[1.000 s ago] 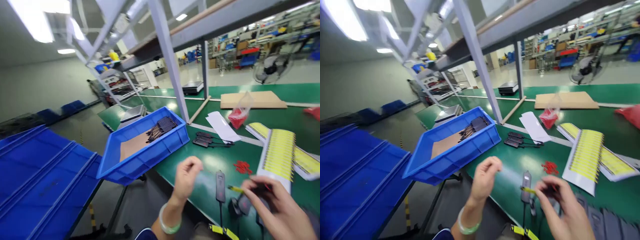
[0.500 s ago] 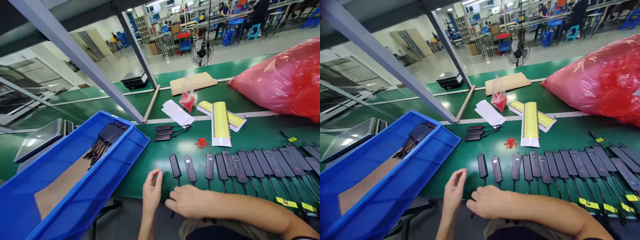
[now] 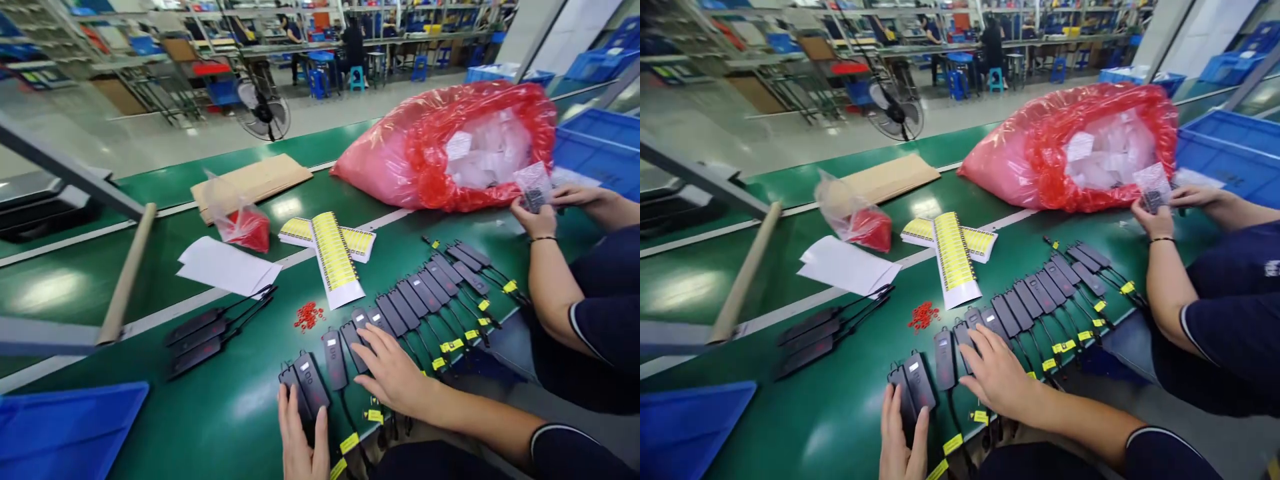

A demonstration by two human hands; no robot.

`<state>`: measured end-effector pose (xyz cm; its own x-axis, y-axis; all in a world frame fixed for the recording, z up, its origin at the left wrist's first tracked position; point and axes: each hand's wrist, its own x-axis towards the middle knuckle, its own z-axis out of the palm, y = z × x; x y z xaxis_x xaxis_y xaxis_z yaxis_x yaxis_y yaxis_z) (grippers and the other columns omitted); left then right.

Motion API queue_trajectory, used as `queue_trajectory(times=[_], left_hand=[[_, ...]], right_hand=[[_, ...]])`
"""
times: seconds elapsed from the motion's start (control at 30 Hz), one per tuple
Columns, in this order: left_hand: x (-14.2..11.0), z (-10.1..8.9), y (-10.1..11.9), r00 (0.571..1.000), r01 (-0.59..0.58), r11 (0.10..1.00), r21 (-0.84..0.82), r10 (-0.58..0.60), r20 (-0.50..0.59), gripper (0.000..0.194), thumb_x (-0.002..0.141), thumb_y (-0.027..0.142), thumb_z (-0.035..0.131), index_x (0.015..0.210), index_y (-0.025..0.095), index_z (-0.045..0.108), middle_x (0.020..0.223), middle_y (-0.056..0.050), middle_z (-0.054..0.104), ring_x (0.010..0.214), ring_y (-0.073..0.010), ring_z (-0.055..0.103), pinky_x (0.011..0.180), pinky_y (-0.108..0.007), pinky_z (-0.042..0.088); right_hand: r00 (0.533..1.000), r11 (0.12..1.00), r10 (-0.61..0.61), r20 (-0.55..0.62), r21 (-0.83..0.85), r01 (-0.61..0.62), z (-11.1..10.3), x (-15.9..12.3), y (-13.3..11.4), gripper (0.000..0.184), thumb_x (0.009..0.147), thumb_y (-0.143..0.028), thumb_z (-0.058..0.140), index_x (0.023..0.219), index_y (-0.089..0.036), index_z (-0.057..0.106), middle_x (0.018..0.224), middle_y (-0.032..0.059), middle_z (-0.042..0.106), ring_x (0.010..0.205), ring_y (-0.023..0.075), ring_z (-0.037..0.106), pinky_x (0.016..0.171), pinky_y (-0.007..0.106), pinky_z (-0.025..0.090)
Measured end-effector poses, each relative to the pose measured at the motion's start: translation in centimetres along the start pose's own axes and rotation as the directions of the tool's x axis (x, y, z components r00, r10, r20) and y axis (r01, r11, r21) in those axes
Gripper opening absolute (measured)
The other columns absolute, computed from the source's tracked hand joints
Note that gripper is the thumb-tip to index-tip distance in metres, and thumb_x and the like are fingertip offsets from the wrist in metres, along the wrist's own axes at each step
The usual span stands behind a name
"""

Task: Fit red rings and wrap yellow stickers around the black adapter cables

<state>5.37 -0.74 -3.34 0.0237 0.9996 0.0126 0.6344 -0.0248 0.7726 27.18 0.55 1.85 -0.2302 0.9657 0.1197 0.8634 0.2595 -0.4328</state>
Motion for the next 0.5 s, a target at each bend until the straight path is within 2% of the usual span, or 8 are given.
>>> queue_trajectory(times=[0.13,0.23,0.3,0.37,0.5], left_hand=[[-0.7,2.0,1.8,0.998,-0.016,1.0,-0.02,0.017,0.053,0.067,0.091,0.041,0.051,0.15,0.045,0.018,0.162,0.001,0.014,0.146,-0.0366,0.017,0.099,-0.053,0.051],[-0.9,2.7,2.9,0.998,-0.014,1.0,-0.008,0.015,0.061,0.069,0.09,0.04,0.054,0.149,0.047,0.019,0.162,0.004,0.014,0.147,-0.0359,0.011,0.089,-0.049,0.057],[-0.9,3.0,3.6,0.997,0.001,1.0,-0.006,0.0,0.073,0.066,0.092,0.038,0.051,0.15,0.042,0.02,0.162,-0.001,0.013,0.147,-0.0363,0.013,0.088,-0.049,0.057],[-0.8,3.2,4.4,0.996,0.005,1.0,-0.014,-0.004,0.093,0.061,0.095,0.036,0.048,0.15,0.034,0.024,0.162,-0.007,0.014,0.147,-0.0363,0.014,0.095,-0.052,0.052],[-0.7,3.9,5.8,0.987,-0.039,0.998,-0.045,0.046,0.154,0.053,0.097,0.032,0.045,0.148,0.028,0.028,0.161,-0.01,0.015,0.148,-0.0321,0.01,0.114,-0.058,0.028]], right_hand=[[0.99,0.989,0.119,-0.082,-0.075,-0.125,-0.2,-1.0,1.7,0.049,0.091,-0.032,0.057,0.135,-0.011,0.051,0.146,0.0213,0.043,0.14,0.0356,0.032,0.109,0.053,0.039],[0.979,0.974,0.182,-0.092,-0.123,-0.192,0.2,-1.5,3.0,0.05,0.092,-0.032,0.056,0.137,-0.012,0.05,0.149,0.0214,0.041,0.141,0.0379,0.031,0.107,0.055,0.04],[0.976,0.965,0.202,-0.085,-0.151,-0.213,0.5,-1.8,3.9,0.049,0.093,-0.032,0.054,0.137,-0.012,0.05,0.15,0.0209,0.039,0.14,0.0387,0.031,0.107,0.055,0.04],[0.976,0.962,0.202,-0.081,-0.173,-0.213,0.6,-2.0,5.0,0.048,0.094,-0.032,0.052,0.138,-0.012,0.05,0.151,0.0201,0.038,0.141,0.0389,0.03,0.107,0.054,0.04],[0.98,0.965,0.176,-0.096,-0.181,-0.191,0.1,-2.4,7.4,0.047,0.096,-0.032,0.048,0.138,-0.013,0.049,0.152,0.019,0.037,0.142,0.0375,0.029,0.107,0.055,0.039]])
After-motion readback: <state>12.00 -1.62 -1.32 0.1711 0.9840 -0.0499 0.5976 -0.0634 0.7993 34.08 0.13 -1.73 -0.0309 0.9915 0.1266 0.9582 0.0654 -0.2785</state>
